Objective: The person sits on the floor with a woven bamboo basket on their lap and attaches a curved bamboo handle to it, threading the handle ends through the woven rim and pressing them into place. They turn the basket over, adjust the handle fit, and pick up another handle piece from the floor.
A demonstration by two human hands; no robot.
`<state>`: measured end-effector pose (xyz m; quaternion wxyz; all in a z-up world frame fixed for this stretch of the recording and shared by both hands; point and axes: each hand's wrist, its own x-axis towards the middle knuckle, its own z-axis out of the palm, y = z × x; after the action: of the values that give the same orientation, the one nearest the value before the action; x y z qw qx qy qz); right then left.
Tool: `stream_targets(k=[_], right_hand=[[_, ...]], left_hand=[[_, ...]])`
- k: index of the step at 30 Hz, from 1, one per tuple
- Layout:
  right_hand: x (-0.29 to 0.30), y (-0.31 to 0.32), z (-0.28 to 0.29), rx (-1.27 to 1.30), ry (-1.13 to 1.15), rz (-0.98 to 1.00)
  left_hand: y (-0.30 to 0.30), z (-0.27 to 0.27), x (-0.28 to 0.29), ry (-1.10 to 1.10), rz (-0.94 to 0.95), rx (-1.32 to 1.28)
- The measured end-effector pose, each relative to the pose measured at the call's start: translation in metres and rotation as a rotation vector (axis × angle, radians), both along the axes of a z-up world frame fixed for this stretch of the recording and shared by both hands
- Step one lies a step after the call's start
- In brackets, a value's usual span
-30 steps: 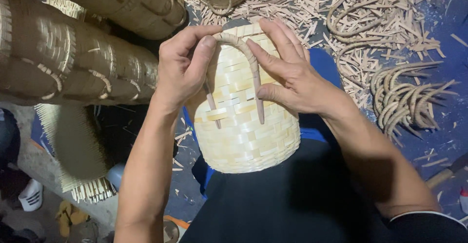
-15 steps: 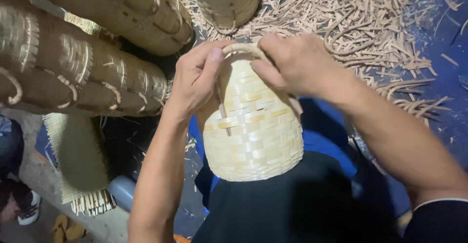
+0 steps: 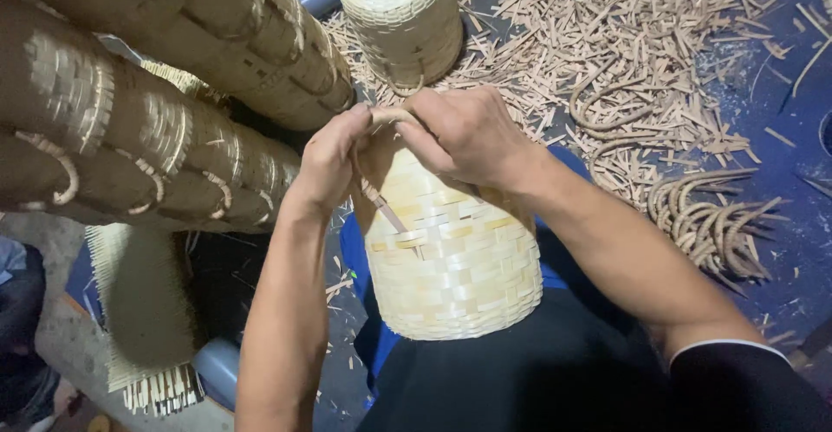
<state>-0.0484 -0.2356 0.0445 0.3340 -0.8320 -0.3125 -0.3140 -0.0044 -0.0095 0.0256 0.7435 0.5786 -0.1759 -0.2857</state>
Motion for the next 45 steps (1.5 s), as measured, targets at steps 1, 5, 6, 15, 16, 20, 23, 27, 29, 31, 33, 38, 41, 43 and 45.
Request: stream_targets(k=[1, 5, 6, 15, 16, 20, 23, 27, 29, 31, 33, 38, 41, 43, 45], right_hand=[[0.002, 0.002, 0.002, 0.015, -0.018, 0.004], [0.009, 0.007, 0.011, 0.004, -0.086, 0.012], [0.01, 0.007, 0.011, 0.004, -0.092, 0.012], [0.005, 0.004, 0.007, -0.016, -0.02, 0.007], [0.003, 0.003, 0.006, 0.001, -0.046, 0.002], [-0.006, -0.002, -0.002, 0.023, -0.088, -0.046], [-0.014, -0.004, -0.017, 0.051, -0.073, -0.12], [-0.03, -0.007, -0.024, 0.105, -0.034, -0.178], [-0.038, -0.01, -0.026, 0.124, 0.051, -0.231], [-0.039, -0.018, -0.019, 0.072, 0.068, -0.254], [-0.039, -0.023, -0.011, 0.029, 0.09, -0.274], [-0.04, -0.019, -0.009, -0.044, -0.021, -0.317], [-0.048, -0.015, -0.018, 0.035, 0.002, -0.351], [-0.053, -0.014, -0.021, 0.046, 0.014, -0.359], [-0.057, -0.017, -0.023, 0.051, 0.014, -0.366]], left_hand=[[-0.001, 0.003, 0.0, 0.017, -0.017, -0.051], [-0.004, 0.027, -0.007, 0.133, -0.126, -0.234], [0.0, 0.021, -0.005, 0.127, -0.127, -0.233], [-0.003, 0.01, 0.003, 0.036, -0.076, -0.162], [-0.006, 0.012, 0.001, 0.036, -0.078, -0.155], [-0.015, 0.007, 0.002, -0.005, -0.085, -0.102], [-0.021, 0.013, 0.002, -0.078, -0.071, 0.074], [-0.029, 0.015, 0.002, -0.172, -0.05, 0.274], [-0.036, 0.012, 0.004, -0.33, -0.025, 0.378], [-0.041, 0.007, 0.005, -0.4, -0.009, 0.377], [-0.044, 0.012, 0.002, -0.467, 0.006, 0.384], [-0.051, 0.032, -0.009, -0.301, 0.029, 0.315], [-0.046, 0.028, -0.009, -0.368, 0.065, 0.406], [-0.045, 0.026, -0.01, -0.414, 0.069, 0.456], [-0.049, 0.029, -0.011, -0.47, 0.076, 0.498]])
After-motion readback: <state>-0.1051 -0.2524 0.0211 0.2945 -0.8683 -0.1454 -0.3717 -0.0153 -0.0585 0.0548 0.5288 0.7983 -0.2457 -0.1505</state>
